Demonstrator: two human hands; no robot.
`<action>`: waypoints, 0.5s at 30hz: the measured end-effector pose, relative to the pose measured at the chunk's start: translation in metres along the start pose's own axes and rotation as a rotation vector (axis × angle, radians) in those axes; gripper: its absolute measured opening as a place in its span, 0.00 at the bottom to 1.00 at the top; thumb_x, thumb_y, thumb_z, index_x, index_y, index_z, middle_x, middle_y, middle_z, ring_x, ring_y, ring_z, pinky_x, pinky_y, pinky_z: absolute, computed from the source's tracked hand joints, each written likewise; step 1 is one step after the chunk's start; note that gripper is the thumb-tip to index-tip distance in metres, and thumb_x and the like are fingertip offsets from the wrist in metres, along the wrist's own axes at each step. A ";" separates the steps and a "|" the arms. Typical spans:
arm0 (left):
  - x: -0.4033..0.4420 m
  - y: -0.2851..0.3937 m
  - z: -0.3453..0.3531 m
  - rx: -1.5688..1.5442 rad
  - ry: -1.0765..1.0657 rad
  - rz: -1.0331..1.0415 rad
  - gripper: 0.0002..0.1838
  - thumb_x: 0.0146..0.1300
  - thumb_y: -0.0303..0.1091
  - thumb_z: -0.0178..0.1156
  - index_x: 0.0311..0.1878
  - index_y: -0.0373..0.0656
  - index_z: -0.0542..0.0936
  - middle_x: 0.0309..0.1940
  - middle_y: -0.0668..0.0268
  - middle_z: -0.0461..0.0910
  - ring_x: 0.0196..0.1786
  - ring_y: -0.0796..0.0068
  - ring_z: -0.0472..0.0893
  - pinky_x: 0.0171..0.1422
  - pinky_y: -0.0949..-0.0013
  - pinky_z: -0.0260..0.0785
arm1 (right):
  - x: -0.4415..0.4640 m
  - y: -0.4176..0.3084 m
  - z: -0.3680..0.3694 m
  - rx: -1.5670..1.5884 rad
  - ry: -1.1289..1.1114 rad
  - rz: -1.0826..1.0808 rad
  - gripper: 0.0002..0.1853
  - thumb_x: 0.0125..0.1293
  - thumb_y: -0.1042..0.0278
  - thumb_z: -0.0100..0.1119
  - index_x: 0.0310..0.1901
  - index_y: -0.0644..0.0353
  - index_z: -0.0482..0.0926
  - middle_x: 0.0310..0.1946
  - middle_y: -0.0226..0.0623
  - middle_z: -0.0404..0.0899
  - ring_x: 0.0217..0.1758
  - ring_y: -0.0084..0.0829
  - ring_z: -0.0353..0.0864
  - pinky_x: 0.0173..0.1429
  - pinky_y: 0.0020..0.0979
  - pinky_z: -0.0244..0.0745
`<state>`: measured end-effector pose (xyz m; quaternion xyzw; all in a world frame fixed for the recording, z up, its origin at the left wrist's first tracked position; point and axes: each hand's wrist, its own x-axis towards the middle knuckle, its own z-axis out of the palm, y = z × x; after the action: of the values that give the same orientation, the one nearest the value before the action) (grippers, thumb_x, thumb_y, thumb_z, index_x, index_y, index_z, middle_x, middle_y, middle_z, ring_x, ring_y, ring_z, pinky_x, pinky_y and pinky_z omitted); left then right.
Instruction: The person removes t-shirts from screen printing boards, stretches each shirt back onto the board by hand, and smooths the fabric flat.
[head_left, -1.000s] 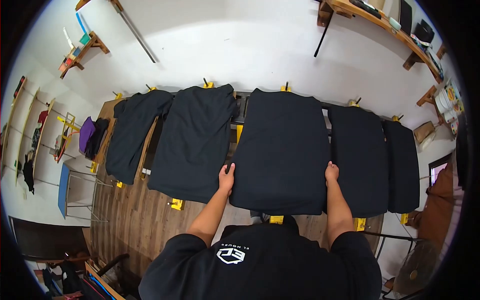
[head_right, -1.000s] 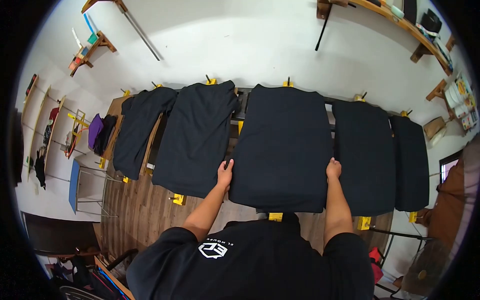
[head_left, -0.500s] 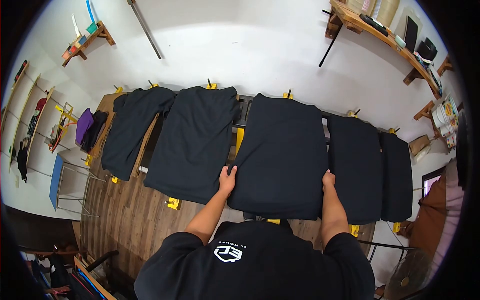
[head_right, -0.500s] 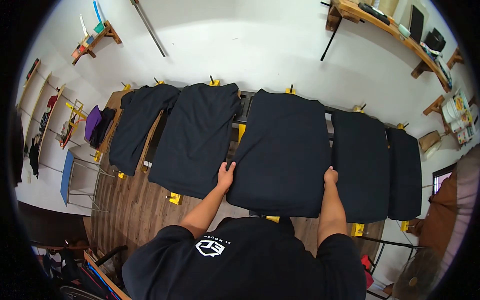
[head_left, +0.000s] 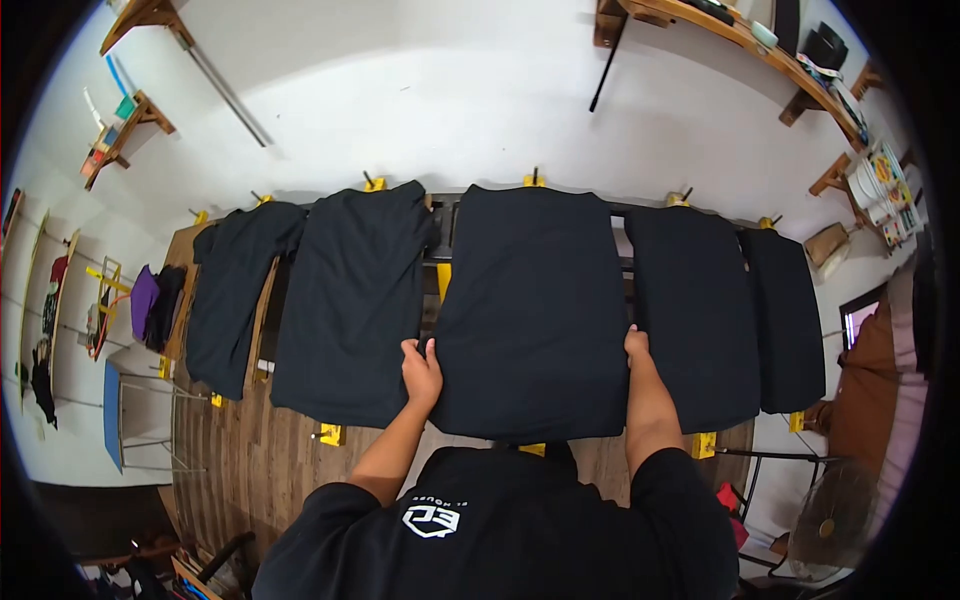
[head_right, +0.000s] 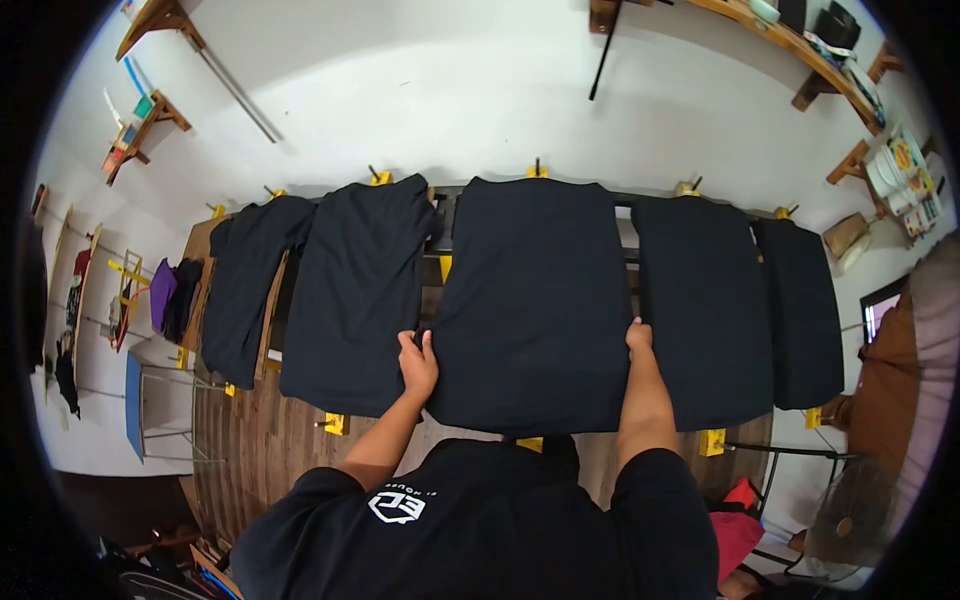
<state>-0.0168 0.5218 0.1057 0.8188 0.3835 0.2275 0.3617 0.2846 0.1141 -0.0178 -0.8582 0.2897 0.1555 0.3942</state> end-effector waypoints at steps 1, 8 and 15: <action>-0.001 0.000 0.003 -0.005 -0.009 0.013 0.21 0.78 0.43 0.61 0.58 0.32 0.72 0.46 0.35 0.81 0.49 0.31 0.82 0.53 0.45 0.75 | 0.003 0.004 0.000 0.022 -0.057 -0.004 0.31 0.85 0.48 0.45 0.66 0.74 0.78 0.66 0.59 0.80 0.68 0.56 0.81 0.69 0.48 0.75; -0.024 0.025 -0.007 0.119 -0.071 0.370 0.29 0.70 0.40 0.70 0.66 0.36 0.72 0.57 0.47 0.78 0.60 0.41 0.77 0.67 0.49 0.70 | -0.080 -0.020 -0.054 0.369 -0.340 0.053 0.33 0.83 0.37 0.49 0.65 0.63 0.79 0.56 0.39 0.83 0.58 0.37 0.82 0.61 0.37 0.76; -0.059 0.008 -0.038 0.218 -0.422 0.353 0.18 0.63 0.43 0.76 0.47 0.43 0.84 0.42 0.61 0.80 0.47 0.54 0.80 0.54 0.55 0.71 | -0.208 0.048 -0.095 -0.266 0.204 -0.722 0.17 0.74 0.56 0.67 0.45 0.65 0.82 0.38 0.45 0.84 0.41 0.46 0.84 0.51 0.42 0.78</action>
<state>-0.0735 0.4869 0.1305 0.9360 0.1736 0.0690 0.2983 0.0958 0.0943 0.1174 -0.9594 -0.0157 -0.0431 0.2782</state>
